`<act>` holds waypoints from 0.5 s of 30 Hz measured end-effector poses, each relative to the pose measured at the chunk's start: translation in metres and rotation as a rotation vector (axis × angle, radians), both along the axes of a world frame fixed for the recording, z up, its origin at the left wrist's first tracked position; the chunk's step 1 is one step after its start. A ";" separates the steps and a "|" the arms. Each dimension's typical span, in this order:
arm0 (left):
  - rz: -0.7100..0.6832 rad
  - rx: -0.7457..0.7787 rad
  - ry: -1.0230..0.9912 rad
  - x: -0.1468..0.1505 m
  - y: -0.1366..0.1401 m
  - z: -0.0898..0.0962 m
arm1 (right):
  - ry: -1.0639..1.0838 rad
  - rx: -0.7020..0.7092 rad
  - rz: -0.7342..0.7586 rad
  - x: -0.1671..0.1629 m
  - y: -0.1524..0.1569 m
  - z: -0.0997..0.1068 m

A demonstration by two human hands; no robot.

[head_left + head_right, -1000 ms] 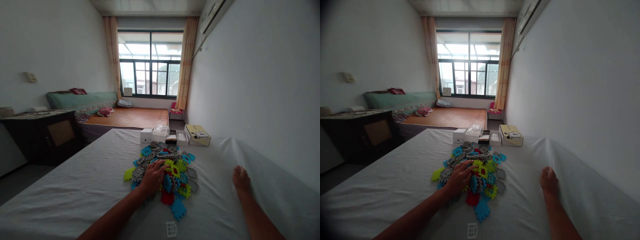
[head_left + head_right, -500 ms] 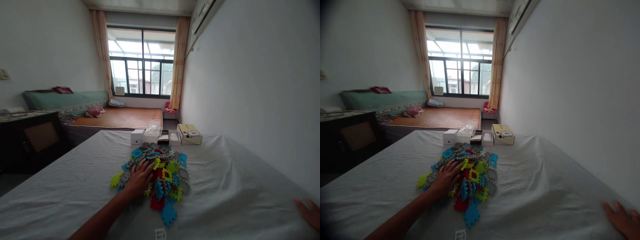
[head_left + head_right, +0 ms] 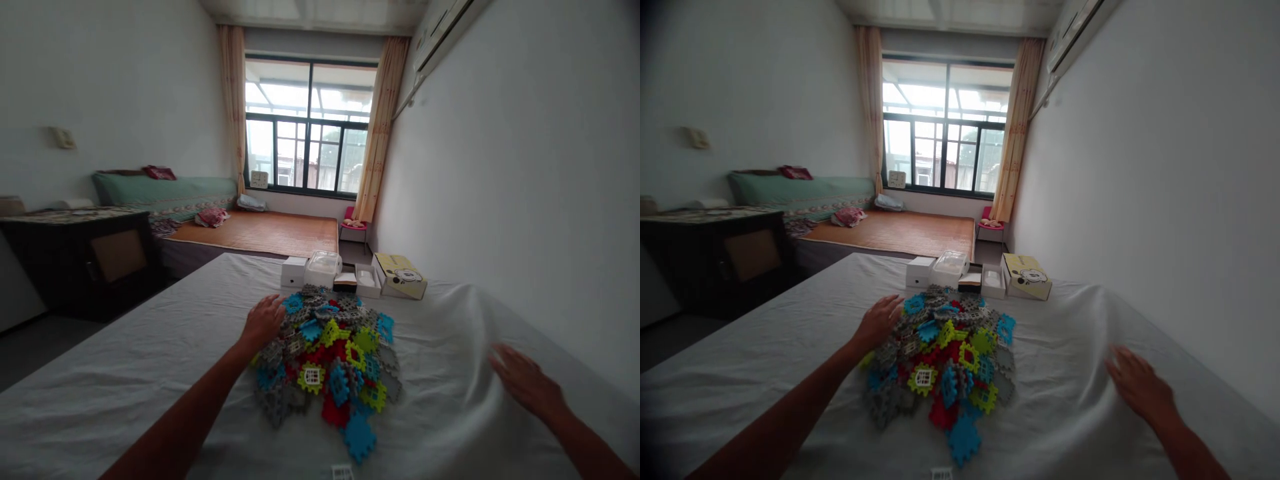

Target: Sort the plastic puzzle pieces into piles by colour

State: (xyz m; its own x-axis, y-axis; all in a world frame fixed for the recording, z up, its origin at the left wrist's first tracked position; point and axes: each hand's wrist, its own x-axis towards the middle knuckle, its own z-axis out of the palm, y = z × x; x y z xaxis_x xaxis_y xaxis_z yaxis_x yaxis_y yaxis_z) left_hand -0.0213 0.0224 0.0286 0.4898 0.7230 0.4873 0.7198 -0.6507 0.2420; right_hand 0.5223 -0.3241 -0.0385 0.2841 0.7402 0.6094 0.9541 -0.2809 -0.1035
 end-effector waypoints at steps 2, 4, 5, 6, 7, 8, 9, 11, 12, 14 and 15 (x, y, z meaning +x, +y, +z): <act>0.121 -0.079 0.061 -0.020 0.035 -0.008 | 0.015 -0.171 0.009 -0.020 0.066 0.002; 0.191 -0.192 0.164 -0.037 0.059 -0.021 | 0.029 -0.243 -0.006 -0.044 0.117 0.003; 0.206 -0.237 0.213 -0.043 0.067 -0.027 | 0.031 -0.271 -0.007 -0.056 0.137 0.003; 0.218 -0.264 0.249 -0.047 0.072 -0.033 | 0.033 -0.302 -0.007 -0.066 0.153 0.004; 0.231 -0.280 0.274 -0.050 0.075 -0.039 | 0.039 -0.341 -0.007 -0.074 0.167 0.004; 0.244 -0.285 0.290 -0.052 0.076 -0.042 | 0.055 -0.387 -0.017 -0.081 0.178 0.004; 0.257 -0.285 0.300 -0.052 0.076 -0.045 | 0.078 -0.437 -0.036 -0.086 0.188 0.003; 0.275 -0.284 0.314 -0.051 0.076 -0.048 | 0.136 -0.530 -0.093 -0.091 0.203 0.001; 0.278 -0.285 0.320 -0.051 0.076 -0.048 | 0.160 -0.563 -0.120 -0.092 0.208 -0.001; 0.277 -0.283 0.323 -0.049 0.077 -0.048 | 0.182 -0.597 -0.150 -0.092 0.214 -0.004; 0.276 -0.283 0.321 -0.049 0.077 -0.048 | 0.183 -0.603 -0.153 -0.092 0.215 -0.006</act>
State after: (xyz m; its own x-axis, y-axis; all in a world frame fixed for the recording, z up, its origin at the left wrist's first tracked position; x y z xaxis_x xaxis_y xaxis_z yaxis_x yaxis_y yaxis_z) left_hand -0.0704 0.0997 -0.0196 0.3544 0.9286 0.1100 0.9228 -0.3663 0.1194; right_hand 0.4302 -0.1090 -0.0442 0.4733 0.8804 0.0308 0.8806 -0.4720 -0.0420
